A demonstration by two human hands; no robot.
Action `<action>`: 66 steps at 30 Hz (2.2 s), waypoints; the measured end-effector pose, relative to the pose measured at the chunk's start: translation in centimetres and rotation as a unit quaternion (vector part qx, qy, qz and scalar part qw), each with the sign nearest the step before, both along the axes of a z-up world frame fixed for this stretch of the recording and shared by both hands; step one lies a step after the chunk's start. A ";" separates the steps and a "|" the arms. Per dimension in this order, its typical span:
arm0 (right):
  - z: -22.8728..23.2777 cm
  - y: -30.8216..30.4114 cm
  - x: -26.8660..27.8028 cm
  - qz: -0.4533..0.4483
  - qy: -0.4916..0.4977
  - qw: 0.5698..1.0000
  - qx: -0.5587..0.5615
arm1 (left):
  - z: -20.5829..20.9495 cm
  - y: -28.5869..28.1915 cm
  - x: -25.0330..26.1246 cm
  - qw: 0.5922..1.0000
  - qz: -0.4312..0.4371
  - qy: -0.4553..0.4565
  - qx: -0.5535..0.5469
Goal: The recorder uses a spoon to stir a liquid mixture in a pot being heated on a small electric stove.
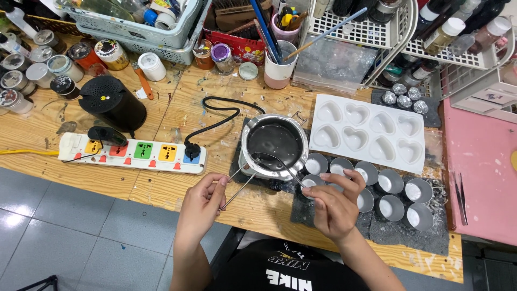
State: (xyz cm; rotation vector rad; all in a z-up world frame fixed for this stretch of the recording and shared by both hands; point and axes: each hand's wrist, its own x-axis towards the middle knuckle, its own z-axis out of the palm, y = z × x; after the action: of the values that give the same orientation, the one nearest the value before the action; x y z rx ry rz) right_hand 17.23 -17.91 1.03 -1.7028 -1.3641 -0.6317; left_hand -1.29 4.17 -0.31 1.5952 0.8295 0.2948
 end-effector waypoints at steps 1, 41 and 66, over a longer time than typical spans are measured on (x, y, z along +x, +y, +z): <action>-0.1 0.1 -0.1 0.000 0.000 1.000 0.000 | 0.0 0.0 0.0 1.000 0.000 0.000 0.000; -4.9 -19.4 7.6 -0.268 0.292 0.858 0.326 | -3.7 1.3 -0.4 0.995 -0.043 -0.080 -0.039; -0.3 -9.2 5.0 -0.125 0.248 0.922 0.270 | -3.6 -0.9 0.6 0.926 -0.296 -0.076 -0.224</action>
State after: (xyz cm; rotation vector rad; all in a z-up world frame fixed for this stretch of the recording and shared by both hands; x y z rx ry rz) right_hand 22.20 -27.12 0.77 -1.4470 -0.5496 -0.5920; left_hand -0.72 3.25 -3.96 1.2930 0.2386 -0.1962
